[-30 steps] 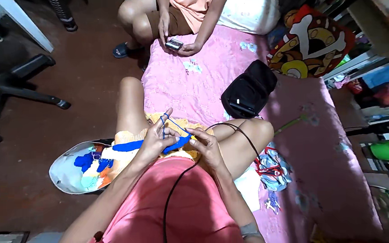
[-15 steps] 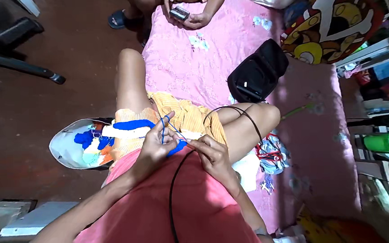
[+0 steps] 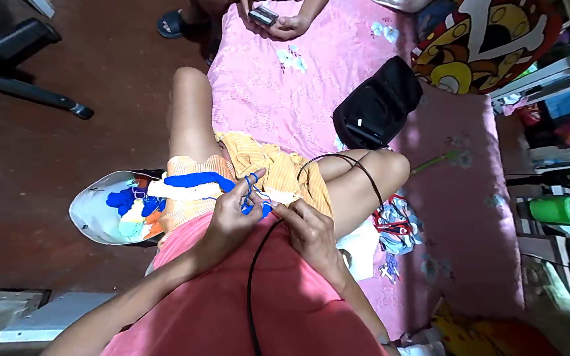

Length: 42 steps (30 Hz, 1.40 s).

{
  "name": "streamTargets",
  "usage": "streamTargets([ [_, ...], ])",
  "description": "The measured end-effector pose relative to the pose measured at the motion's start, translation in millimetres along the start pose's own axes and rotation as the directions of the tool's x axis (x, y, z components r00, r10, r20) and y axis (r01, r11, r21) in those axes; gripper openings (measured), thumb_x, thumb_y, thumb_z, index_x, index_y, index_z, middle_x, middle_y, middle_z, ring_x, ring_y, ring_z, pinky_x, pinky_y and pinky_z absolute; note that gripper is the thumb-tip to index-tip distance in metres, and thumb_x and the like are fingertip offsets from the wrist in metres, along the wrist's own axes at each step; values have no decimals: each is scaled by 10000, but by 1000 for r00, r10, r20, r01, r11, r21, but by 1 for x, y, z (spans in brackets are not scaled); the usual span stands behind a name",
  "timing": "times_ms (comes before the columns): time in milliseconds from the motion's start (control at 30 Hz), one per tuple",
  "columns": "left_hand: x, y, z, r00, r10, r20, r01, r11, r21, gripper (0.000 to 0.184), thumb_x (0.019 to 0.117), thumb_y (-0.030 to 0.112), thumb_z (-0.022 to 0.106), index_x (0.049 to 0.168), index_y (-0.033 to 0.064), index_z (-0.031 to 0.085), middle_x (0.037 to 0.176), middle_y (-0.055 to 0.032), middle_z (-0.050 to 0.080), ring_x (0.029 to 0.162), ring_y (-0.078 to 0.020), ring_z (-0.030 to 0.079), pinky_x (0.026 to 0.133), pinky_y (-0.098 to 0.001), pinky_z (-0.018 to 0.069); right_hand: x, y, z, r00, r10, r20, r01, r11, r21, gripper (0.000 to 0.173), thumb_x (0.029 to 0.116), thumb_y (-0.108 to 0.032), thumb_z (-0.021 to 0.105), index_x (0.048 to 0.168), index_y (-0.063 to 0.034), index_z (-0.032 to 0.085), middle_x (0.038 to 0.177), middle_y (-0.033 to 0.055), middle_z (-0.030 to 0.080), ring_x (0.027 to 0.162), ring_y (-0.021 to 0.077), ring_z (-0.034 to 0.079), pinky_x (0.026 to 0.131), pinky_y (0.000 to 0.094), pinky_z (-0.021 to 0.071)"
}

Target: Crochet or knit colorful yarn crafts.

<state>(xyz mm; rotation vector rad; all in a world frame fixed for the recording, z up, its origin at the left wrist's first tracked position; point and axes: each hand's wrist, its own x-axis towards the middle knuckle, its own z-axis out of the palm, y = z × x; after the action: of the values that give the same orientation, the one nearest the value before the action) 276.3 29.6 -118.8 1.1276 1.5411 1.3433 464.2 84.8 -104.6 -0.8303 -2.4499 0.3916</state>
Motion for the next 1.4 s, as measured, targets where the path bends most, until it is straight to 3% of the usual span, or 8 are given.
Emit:
streamTargets([
  [133,-1,0,2,996,86,-14,-82,981,173,488,889,90,593,1376,84,634,820,26,691,687,9,609,666,-163,520,1,-4,2,1000,7,-7,-7,999,-54,320,920,-11,577,1123,-133,792,782,80,653,623,194,621,505,315,501],
  [267,-3,-1,6,974,226,-12,-207,911,356,416,913,99,563,1311,67,682,936,-50,730,740,-65,648,692,-220,539,2,-10,3,999,48,-5,-48,995,-83,318,900,-16,596,1121,-133,793,781,83,653,611,200,625,497,321,507],
  [367,-3,-3,9,935,354,-2,-319,847,425,399,907,66,549,1277,51,699,888,-79,705,701,-128,648,638,-262,533,2,-15,4,995,94,-12,-95,993,-64,345,877,-3,596,1137,-123,789,804,89,662,622,203,638,505,333,529],
  [567,-1,-4,12,895,445,-14,-388,795,467,372,896,47,546,1225,37,720,844,-98,667,683,-152,636,604,-258,522,4,-16,6,991,133,-22,-133,991,15,376,857,10,592,1163,-102,780,825,93,665,626,190,641,504,329,531],
  [700,1,-5,11,889,456,-37,-403,820,406,399,899,45,546,1265,19,701,866,-100,656,724,-126,622,655,-219,519,5,-12,8,978,208,25,-209,959,193,378,888,8,595,1217,-86,756,859,95,664,634,154,629,542,316,542],
  [933,2,-7,10,909,408,-83,-382,897,223,413,906,57,583,1304,-30,651,988,-94,711,864,-61,665,791,-177,547,5,-13,10,986,133,-99,-121,986,119,382,849,17,589,1171,-77,772,831,90,652,634,156,619,515,300,520],
  [1400,3,-8,9,889,451,-75,-441,890,116,489,931,51,576,1398,-87,534,1055,-121,720,910,-59,683,816,-183,561,7,-6,16,979,161,-128,-113,940,323,289,928,-8,589,1154,-48,765,890,95,682,724,109,643,632,248,556],
])
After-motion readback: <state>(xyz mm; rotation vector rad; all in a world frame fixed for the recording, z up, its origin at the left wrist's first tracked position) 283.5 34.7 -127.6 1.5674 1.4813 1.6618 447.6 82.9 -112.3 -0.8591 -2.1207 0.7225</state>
